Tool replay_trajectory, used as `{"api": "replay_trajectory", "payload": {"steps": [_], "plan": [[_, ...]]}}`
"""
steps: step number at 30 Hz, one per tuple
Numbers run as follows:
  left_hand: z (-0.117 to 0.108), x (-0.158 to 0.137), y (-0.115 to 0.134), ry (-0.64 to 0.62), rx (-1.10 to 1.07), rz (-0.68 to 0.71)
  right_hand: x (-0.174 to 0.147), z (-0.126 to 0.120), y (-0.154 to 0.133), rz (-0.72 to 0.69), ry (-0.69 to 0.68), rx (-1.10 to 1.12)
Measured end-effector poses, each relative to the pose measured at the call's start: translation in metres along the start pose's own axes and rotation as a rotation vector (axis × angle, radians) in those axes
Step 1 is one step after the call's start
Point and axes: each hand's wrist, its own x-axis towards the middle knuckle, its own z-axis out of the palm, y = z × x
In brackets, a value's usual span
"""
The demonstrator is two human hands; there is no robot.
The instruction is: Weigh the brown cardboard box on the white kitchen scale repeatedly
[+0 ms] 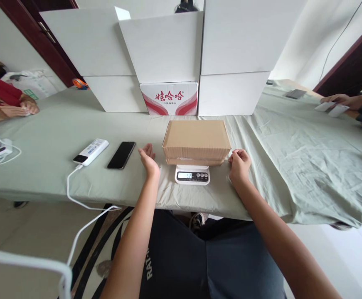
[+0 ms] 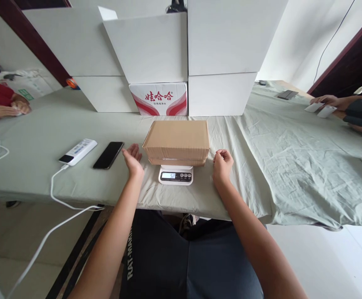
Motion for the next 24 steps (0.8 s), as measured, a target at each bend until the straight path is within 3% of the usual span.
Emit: {"api": "replay_trajectory", "payload": {"steps": [24], "plan": [[-0.0010, 0.0048, -0.0040, 0.007, -0.017, -0.008, 0.0009, -0.0006, 0.0012, -0.006, -0.005, -0.073]]}}
